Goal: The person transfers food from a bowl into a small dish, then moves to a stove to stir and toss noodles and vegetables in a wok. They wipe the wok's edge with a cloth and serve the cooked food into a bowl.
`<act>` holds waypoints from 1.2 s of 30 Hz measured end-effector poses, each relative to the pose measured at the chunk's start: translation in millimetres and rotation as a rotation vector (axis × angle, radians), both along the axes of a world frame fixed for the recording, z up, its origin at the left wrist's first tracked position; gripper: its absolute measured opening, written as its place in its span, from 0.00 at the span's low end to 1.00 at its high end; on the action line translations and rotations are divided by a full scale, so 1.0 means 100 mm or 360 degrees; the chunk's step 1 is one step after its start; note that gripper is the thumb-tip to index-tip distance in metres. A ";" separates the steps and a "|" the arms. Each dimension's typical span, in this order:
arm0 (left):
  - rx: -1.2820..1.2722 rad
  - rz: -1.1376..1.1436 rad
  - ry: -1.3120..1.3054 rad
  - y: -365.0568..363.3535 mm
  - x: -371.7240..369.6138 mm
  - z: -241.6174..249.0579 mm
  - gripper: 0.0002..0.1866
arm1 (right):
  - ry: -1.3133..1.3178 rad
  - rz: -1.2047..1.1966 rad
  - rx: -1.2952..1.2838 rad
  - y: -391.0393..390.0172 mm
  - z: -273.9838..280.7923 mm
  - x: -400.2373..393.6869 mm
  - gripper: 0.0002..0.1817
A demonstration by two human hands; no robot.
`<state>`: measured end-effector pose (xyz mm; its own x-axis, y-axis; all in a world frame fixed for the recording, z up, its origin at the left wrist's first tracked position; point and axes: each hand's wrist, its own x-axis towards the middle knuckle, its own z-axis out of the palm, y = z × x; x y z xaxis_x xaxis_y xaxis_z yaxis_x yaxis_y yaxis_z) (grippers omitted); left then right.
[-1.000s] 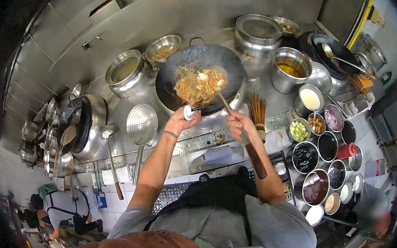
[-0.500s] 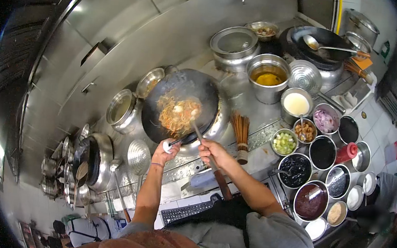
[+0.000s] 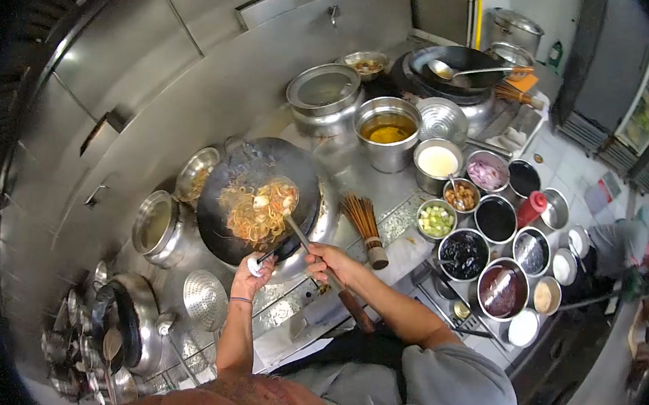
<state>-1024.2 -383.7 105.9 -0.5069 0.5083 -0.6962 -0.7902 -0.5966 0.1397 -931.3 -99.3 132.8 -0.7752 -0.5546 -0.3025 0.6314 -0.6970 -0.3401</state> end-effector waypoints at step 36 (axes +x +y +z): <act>0.0015 -0.0569 0.0558 0.03 1.29 0.16 0.13 | 0.0335 -0.0823 0.0248 -0.35 0.40 1.92 0.06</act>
<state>-895.3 -380.7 122.0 -0.5025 0.6984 -0.5096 -0.8519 -0.2993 0.4298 -739.8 -134.0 172.5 -0.9858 -0.0488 -0.1604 0.1296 -0.8287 -0.5444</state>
